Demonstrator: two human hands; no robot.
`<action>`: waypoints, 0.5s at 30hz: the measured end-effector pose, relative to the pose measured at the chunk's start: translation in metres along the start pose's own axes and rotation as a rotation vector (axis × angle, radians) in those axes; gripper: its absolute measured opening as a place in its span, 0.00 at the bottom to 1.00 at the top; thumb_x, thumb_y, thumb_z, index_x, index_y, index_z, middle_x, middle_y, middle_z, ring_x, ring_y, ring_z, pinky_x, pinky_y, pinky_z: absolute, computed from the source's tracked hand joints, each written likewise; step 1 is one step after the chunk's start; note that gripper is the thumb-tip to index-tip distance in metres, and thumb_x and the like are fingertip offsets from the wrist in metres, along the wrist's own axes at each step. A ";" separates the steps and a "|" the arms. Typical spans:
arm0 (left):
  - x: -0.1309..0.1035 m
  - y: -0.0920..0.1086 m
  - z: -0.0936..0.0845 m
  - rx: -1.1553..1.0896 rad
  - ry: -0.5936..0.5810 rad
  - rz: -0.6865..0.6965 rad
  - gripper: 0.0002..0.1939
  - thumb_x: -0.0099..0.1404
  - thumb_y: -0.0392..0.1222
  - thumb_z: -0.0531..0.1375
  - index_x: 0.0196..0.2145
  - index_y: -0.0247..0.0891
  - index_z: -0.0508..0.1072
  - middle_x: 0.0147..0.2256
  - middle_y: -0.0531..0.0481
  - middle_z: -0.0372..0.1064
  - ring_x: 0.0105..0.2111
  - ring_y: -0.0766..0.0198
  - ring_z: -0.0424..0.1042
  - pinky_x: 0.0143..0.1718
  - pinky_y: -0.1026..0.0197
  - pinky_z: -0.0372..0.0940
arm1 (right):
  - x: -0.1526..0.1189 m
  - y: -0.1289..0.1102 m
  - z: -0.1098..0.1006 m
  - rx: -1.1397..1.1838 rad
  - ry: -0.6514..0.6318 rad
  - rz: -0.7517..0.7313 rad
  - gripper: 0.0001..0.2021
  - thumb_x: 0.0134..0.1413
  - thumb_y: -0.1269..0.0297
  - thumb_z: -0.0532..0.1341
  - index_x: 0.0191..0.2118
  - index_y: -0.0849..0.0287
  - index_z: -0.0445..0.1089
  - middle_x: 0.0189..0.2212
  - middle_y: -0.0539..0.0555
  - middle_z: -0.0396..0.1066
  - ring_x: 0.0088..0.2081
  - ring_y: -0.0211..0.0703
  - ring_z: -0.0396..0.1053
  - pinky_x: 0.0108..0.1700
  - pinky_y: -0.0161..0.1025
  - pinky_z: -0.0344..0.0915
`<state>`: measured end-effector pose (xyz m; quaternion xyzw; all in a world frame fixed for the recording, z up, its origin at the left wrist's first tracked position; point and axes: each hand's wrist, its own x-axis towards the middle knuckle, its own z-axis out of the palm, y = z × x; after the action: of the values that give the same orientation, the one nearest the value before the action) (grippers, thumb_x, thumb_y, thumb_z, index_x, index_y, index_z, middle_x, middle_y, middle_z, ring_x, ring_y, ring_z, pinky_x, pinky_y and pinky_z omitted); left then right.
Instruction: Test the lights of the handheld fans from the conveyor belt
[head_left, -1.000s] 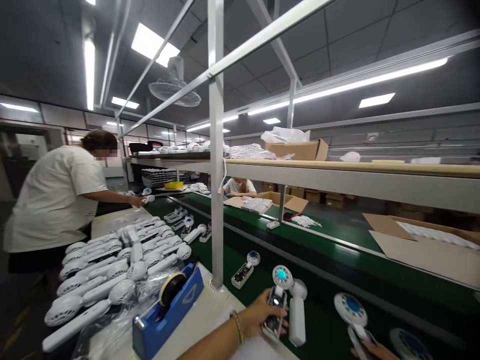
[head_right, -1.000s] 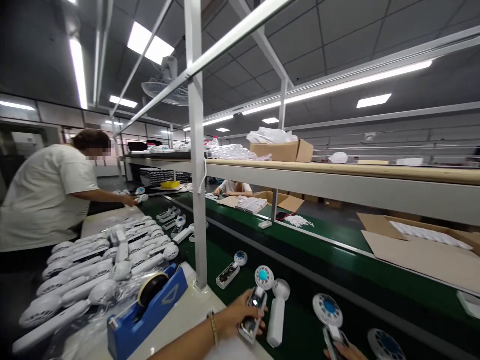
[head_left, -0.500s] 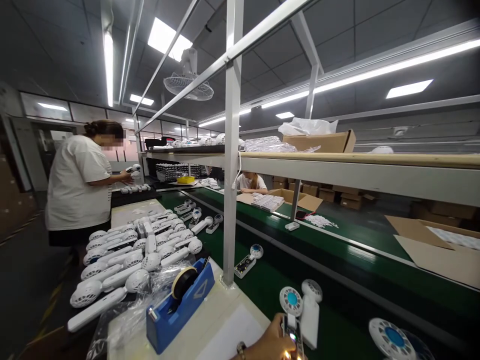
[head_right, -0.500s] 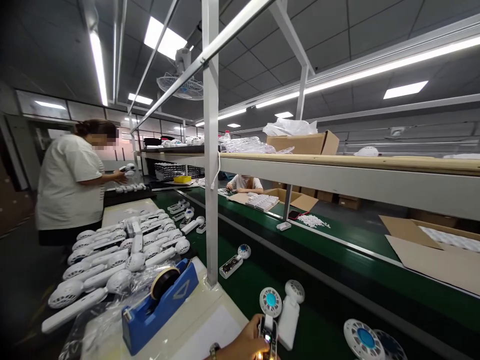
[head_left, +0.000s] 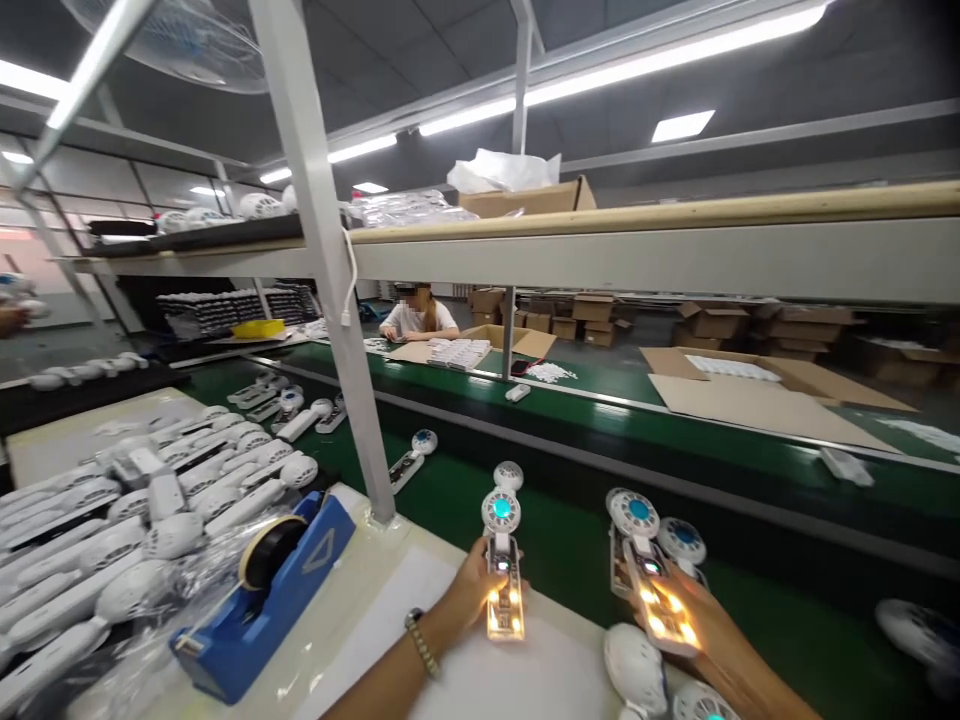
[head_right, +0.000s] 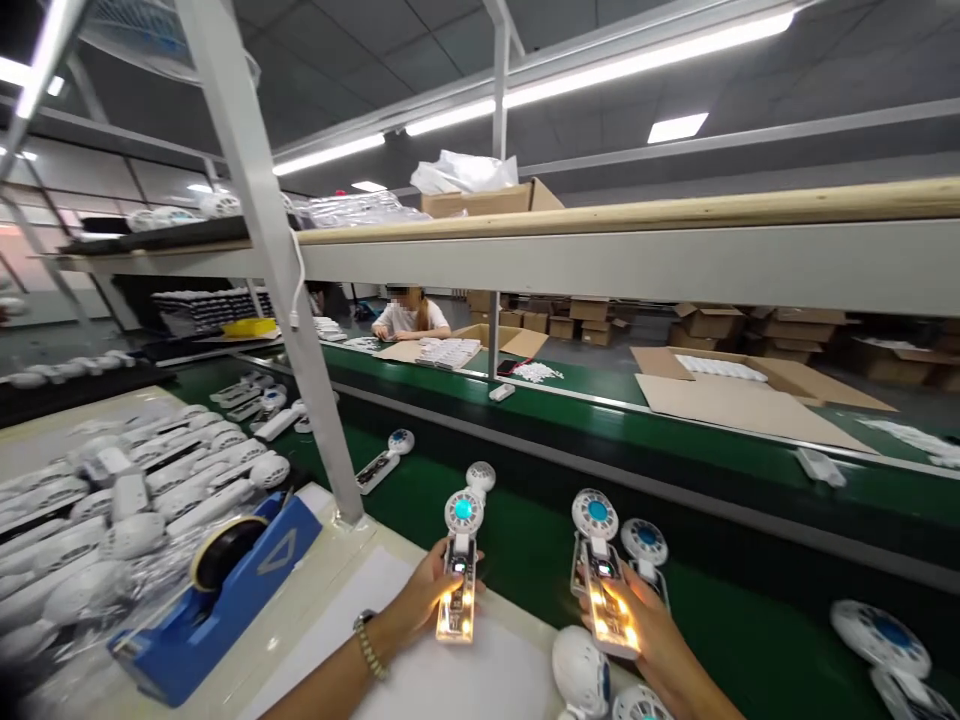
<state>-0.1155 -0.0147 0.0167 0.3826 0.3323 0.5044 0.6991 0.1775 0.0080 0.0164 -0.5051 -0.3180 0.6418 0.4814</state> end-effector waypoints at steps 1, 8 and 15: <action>-0.001 0.001 0.000 0.015 -0.006 -0.007 0.24 0.50 0.41 0.65 0.43 0.40 0.60 0.46 0.42 0.61 0.35 0.56 0.71 0.34 0.50 0.67 | -0.002 -0.002 0.004 0.041 0.004 0.029 0.30 0.31 0.57 0.68 0.45 0.61 0.65 0.22 0.56 0.75 0.28 0.57 0.74 0.30 0.48 0.71; 0.002 -0.001 -0.003 0.033 0.009 -0.007 0.25 0.51 0.41 0.65 0.45 0.40 0.60 0.50 0.39 0.59 0.38 0.53 0.70 0.36 0.49 0.66 | -0.025 -0.011 0.018 0.102 -0.018 0.007 0.26 0.42 0.63 0.65 0.50 0.58 0.61 0.30 0.54 0.76 0.27 0.46 0.74 0.26 0.38 0.72; 0.004 -0.001 -0.004 0.068 0.043 -0.023 0.25 0.52 0.39 0.64 0.45 0.38 0.59 0.51 0.38 0.59 0.37 0.54 0.71 0.37 0.49 0.67 | -0.028 -0.016 0.024 0.147 -0.012 -0.034 0.25 0.42 0.66 0.65 0.49 0.59 0.61 0.34 0.55 0.75 0.28 0.48 0.74 0.25 0.40 0.72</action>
<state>-0.1176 -0.0100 0.0132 0.3916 0.3684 0.4930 0.6841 0.1599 -0.0116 0.0469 -0.4591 -0.2814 0.6582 0.5261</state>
